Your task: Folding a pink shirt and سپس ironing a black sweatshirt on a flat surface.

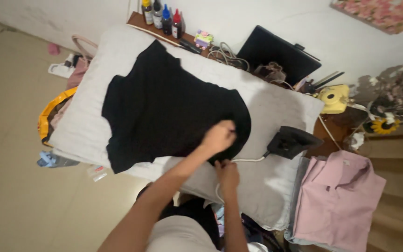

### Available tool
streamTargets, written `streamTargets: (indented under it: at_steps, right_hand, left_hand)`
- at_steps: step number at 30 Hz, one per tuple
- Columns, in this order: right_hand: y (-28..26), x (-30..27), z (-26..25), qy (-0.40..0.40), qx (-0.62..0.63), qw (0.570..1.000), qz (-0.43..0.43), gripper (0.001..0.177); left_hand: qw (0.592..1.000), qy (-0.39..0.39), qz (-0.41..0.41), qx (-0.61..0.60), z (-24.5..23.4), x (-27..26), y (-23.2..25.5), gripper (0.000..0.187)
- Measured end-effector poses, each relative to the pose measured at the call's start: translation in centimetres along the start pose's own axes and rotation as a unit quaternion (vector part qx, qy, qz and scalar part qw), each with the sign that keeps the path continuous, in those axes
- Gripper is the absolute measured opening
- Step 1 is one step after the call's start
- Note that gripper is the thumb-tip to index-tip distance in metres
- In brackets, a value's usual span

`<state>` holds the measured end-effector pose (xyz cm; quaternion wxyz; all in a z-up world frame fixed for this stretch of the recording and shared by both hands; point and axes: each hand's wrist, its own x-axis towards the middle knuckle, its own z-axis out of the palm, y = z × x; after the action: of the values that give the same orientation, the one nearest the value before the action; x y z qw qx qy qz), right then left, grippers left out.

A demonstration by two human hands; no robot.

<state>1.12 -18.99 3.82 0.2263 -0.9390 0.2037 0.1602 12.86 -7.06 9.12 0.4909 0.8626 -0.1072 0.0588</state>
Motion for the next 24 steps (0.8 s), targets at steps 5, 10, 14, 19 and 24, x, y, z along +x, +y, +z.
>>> streamTargets:
  at_steps: [5,10,14,19,24]
  right_hand:
    - [2.4,-0.4,2.8,0.119,0.099,0.980,-0.128,0.023]
    - [1.6,-2.1,1.5,0.099,0.093,0.986,-0.097,0.023]
    - [1.1,-3.0,1.1,0.105,0.098,0.984,-0.108,0.028]
    - [1.3,-2.1,0.5,0.108,0.126,0.978,-0.129,0.031]
    - [2.5,-1.6,0.5,0.090,0.243,0.957,-0.132,0.032]
  left_hand:
    - [0.947,-0.141,-0.120,0.261,16.8,6.2,-3.8,0.045]
    - [0.913,-0.120,-0.158,0.357,21.3,7.0,-7.1,0.044]
    - [0.869,-0.078,-0.147,0.466,24.6,6.6,-8.6,0.029]
    - [0.930,-0.109,-0.156,0.316,18.9,8.3,-1.9,0.044]
    - [0.955,-0.132,-0.242,0.110,20.6,7.5,-4.8,0.045]
